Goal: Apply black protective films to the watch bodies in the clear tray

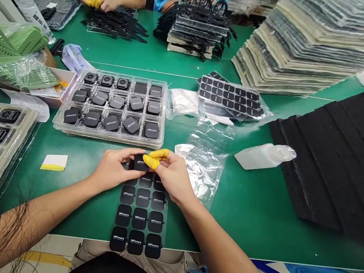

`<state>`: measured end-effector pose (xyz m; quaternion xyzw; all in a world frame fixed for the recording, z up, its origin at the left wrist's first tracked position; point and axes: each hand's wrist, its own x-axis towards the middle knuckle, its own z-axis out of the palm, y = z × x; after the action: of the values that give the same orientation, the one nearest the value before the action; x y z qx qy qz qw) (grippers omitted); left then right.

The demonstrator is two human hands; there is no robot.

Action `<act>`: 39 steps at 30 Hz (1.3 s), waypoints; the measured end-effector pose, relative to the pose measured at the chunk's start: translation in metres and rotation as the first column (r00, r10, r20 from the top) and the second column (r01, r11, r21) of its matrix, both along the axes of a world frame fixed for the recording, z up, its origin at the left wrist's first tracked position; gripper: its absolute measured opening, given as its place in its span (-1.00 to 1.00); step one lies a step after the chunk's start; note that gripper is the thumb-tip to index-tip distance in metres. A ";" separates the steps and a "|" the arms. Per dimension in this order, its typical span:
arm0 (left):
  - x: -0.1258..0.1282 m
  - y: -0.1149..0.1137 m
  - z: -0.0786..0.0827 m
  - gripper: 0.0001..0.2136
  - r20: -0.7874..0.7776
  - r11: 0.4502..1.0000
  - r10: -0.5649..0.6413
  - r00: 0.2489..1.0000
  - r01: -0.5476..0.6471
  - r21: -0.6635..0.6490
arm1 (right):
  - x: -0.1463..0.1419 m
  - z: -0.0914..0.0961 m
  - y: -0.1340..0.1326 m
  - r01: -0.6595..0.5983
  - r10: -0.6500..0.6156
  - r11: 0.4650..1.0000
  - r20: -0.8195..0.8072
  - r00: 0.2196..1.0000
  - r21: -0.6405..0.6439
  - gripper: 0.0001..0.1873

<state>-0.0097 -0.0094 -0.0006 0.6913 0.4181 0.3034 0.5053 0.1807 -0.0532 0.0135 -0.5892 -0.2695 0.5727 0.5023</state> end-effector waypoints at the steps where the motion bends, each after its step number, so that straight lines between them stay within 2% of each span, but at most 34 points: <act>1: 0.000 0.000 0.000 -0.52 -0.006 1.000 0.003 1.000 -0.003 0.003 | 0.000 0.001 0.000 -0.001 0.001 1.000 0.003 1.000 -0.001 -0.52; 17: 0.001 0.000 -0.001 -0.53 -0.019 1.000 0.011 1.000 -0.011 0.027 | -0.003 -0.003 -0.001 -0.007 0.006 0.999 0.054 0.999 0.036 -0.52; 19: 0.001 0.000 -0.001 -0.54 -0.027 0.999 0.017 0.999 -0.016 0.038 | -0.002 -0.002 -0.002 -0.022 0.014 0.998 0.120 0.993 0.058 -0.50; 22: 0.001 0.000 -0.001 -0.55 -0.022 0.999 0.026 0.999 -0.025 0.041 | 0.001 0.001 -0.006 -0.016 -0.006 0.998 0.318 0.948 0.067 -0.53; 24: 0.000 0.000 -0.001 -0.55 0.001 0.999 0.024 1.000 -0.024 0.034 | 0.002 0.001 -0.008 -0.045 0.027 0.998 0.354 0.935 0.041 -0.53; 28: -0.001 0.000 0.002 -0.54 0.028 0.998 -0.040 0.999 0.038 0.047 | -0.005 -0.003 -0.003 -0.213 0.205 0.977 0.233 0.951 0.012 -0.44; 33: 0.000 0.000 0.007 -0.56 0.022 0.999 -0.047 0.999 0.047 0.004 | -0.010 -0.010 0.002 -0.121 0.109 0.991 0.176 0.978 0.063 -0.45; 39: 0.000 0.001 0.006 -0.57 0.013 0.998 -0.056 0.998 0.055 0.021 | -0.002 -0.009 -0.003 -0.211 0.193 0.972 0.158 0.968 0.104 -0.56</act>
<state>-0.0101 -0.0086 0.0050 0.7057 0.3922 0.2982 0.5091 0.1789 -0.0558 0.0042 -0.5676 -0.3983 0.5589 0.4546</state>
